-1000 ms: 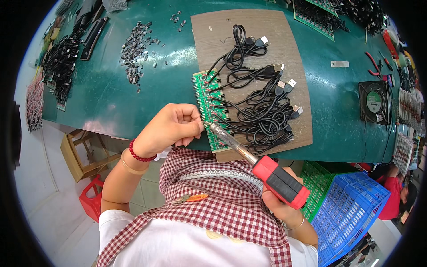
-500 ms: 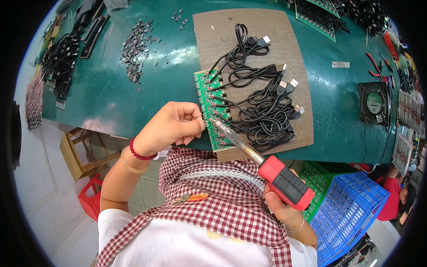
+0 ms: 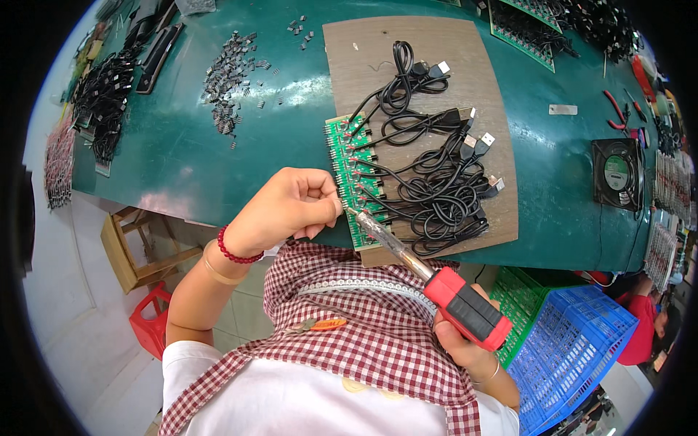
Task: The person solders small electronic components onto circuit boards using a soldering iron, placing components onto the boards by hand, and sets aside completed boards to work on new ones.
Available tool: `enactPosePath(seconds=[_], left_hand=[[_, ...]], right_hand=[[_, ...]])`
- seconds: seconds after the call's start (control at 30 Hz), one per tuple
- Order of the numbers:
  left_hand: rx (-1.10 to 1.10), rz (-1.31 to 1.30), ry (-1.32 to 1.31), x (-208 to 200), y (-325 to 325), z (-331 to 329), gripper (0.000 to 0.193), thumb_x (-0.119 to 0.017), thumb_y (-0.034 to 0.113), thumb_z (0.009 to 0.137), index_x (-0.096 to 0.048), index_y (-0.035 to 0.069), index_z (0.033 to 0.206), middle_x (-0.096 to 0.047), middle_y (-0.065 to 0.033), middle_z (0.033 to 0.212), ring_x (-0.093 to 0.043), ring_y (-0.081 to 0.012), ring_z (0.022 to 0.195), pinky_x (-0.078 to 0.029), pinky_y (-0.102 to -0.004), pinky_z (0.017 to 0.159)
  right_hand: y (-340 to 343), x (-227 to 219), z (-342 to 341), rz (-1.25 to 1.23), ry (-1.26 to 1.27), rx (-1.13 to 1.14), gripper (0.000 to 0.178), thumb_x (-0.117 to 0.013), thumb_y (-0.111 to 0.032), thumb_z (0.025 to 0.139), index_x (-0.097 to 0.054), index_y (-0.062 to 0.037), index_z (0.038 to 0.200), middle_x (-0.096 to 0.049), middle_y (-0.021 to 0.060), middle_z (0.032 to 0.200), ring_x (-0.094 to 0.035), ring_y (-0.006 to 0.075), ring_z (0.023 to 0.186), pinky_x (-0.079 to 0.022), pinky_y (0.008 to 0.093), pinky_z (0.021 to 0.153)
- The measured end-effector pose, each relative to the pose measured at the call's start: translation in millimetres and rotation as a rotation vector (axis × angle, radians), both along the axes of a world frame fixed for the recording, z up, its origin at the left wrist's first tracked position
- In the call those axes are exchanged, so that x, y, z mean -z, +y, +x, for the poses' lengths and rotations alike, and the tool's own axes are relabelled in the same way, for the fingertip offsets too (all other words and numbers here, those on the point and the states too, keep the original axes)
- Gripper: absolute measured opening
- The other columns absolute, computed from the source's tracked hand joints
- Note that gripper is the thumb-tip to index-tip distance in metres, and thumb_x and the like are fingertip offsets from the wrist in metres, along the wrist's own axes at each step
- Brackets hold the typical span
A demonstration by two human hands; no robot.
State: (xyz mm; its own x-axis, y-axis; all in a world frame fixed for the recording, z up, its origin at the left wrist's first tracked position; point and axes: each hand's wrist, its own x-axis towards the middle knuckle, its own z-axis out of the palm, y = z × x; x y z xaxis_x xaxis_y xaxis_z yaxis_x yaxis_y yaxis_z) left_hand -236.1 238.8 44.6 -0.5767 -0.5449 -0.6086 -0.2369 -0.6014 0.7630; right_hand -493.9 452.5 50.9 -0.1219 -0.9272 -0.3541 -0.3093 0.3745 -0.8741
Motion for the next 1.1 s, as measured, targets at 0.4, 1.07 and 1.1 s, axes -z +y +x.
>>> enactPosePath(seconds=[0.4,1.07,1.1], left_hand=[[0.157,-0.373,-0.179,-7,-14,10,0.008,-0.059,0.008,0.081,-0.056,0.001,0.078,-0.055,0.0011,0.063,-0.05,-0.0037,0.051,-0.038,-0.0187,0.043],[0.042,-1.309,-0.922,19,-77,24,0.014,-0.062,0.01,0.079,-0.052,-0.001,0.082,-0.06,-0.0165,0.072,-0.059,-0.0355,0.069,-0.047,-0.041,0.063],[0.013,-1.401,-0.94,20,-72,21,0.013,-0.061,0.009,0.079,-0.052,0.0,0.082,-0.059,-0.0161,0.07,-0.058,-0.0345,0.065,-0.047,-0.0394,0.062]], right_hand=[[-13,-10,11,-0.123,-0.396,0.123,0.05,-0.06,-0.031,0.085,-0.042,0.0024,0.117,-0.048,0.0076,0.06,-0.044,0.0138,0.05,-0.043,0.0295,0.049],[-41,-23,23,-0.262,-0.523,0.221,0.048,-0.058,-0.033,0.086,-0.041,0.0013,0.115,-0.046,0.005,0.06,-0.042,0.0118,0.05,-0.041,0.028,0.05],[-40,-24,23,-0.243,-0.593,0.231,0.049,-0.06,-0.029,0.084,-0.042,0.0018,0.118,-0.048,0.0055,0.064,-0.043,0.0116,0.054,-0.043,0.0294,0.055]])
